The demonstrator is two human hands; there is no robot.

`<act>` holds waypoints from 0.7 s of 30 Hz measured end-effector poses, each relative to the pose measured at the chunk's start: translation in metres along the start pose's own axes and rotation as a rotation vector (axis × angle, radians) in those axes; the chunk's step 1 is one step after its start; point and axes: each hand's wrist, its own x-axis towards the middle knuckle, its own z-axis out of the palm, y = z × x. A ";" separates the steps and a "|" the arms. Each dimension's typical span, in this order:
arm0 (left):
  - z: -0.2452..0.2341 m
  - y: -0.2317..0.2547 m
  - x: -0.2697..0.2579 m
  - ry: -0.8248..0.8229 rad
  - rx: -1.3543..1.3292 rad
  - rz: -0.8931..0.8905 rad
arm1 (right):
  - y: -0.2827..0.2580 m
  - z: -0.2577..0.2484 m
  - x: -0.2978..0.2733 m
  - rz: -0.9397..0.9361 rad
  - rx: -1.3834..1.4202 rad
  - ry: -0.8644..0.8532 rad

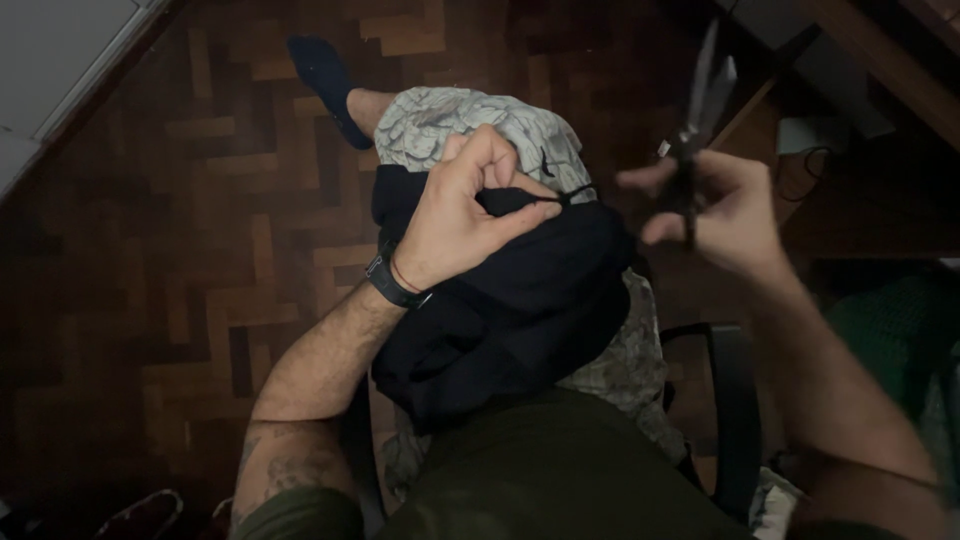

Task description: Cutting a circular hole in a piece of black cloth using scissors.

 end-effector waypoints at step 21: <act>-0.068 -0.020 -0.007 -0.486 0.010 -0.374 | 0.001 0.041 0.002 0.189 0.173 -0.105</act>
